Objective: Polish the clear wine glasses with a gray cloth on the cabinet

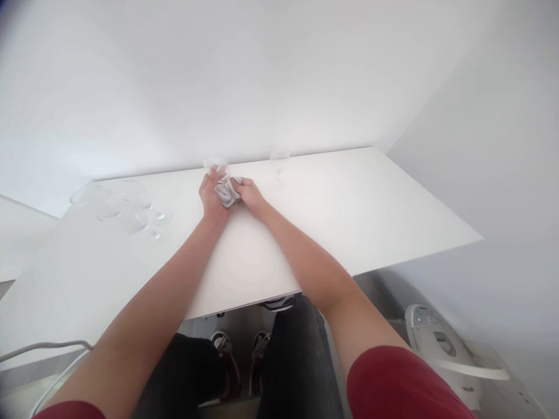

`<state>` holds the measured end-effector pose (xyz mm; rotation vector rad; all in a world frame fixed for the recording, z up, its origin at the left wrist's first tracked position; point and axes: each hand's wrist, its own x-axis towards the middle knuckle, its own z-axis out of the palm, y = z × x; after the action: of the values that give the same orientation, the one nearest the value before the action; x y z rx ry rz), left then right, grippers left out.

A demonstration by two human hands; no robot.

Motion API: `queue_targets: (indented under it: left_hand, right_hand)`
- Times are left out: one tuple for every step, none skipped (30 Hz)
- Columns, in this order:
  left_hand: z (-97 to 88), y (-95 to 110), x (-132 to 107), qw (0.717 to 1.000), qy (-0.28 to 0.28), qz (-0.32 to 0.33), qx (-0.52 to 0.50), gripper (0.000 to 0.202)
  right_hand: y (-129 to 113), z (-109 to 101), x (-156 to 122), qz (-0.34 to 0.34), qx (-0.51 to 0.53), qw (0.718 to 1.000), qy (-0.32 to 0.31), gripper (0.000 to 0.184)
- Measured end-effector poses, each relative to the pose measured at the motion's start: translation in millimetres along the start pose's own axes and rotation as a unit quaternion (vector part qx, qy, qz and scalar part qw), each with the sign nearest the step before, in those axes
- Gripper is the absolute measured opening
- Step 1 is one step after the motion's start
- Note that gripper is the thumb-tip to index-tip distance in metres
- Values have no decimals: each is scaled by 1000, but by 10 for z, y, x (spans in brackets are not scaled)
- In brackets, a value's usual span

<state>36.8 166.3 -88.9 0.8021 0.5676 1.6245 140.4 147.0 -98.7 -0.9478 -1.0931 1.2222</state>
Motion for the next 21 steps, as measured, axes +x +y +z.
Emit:
queue_targets:
  left_hand:
    - [-5,-2,5,1000,0,-1,-1,29]
    - [-8,-2,6,1000,1,0,-1,32]
    - [-9,-1,5,1000,6,3,0,34]
    - [-8,1,0,1000,11,10,1,37]
    - [-6,3,-5,1000,16,17,2,39]
    - [-2,5,-10,1000,18,23,3,42]
    - [3,8,-14,999,17,27,3,43]
    - [7,10,-17,999,16,29,3,45]
    - [11,12,-18,999,15,27,5,44]
    - [13,14,-18,1000,16,24,8,43]
    - [14,15,-17,1000,18,19,11,41]
    - [14,16,-17,1000,18,14,13,39]
    - [13,17,-18,1000,18,9,16,37]
    - [13,19,-23,1000,17,7,19,36]
    - [13,22,-31,999,19,10,24,35]
    - [15,26,-42,999,24,20,29,35]
    - [18,32,-57,998,32,34,36,36]
    - [22,40,-73,997,39,48,42,37]
    - [27,48,-89,996,43,59,47,38]
    - [31,58,-103,996,42,64,49,40]
    - [34,67,-113,996,37,64,51,41]
  right_hand:
    - [-7,-5,-4,6,9,1000,4,53]
    - [-18,-10,-12,0,8,1000,-1,52]
    - [-33,-14,-23,-14,2,1000,-12,51]
    - [-49,-16,-36,-31,-6,999,-26,49]
    - [-64,-18,-47,-47,-13,998,-38,49]
    - [-75,-18,-55,-57,-17,997,-46,49]
    - [-81,-18,-58,-61,-17,997,-49,49]
    - [-80,-17,-55,-61,-14,997,-47,48]
    - [-73,-16,-46,-59,-10,998,-38,47]
    - [-61,-15,-35,-53,-6,998,-24,46]
    - [-48,-13,-22,-48,-4,999,-9,46]
    - [-36,-13,-12,-47,-9,999,6,47]
    - [-28,-13,-7,-56,-24,998,22,48]
    - [-27,-15,-8,-77,-51,995,42,47]
    - [-34,-18,-18,-109,-89,988,68,44]
    - [-47,-21,-35,-145,-132,975,101,39]
    - [-67,-23,-58,-178,-172,959,139,32]
    - [-89,-22,-84,-203,-203,943,172,27]
    - [-112,-17,-110,-217,-221,932,189,24]
    - [-133,-8,-135,-224,-231,928,186,22]
    - [-148,6,-155,-229,-237,930,161,23]
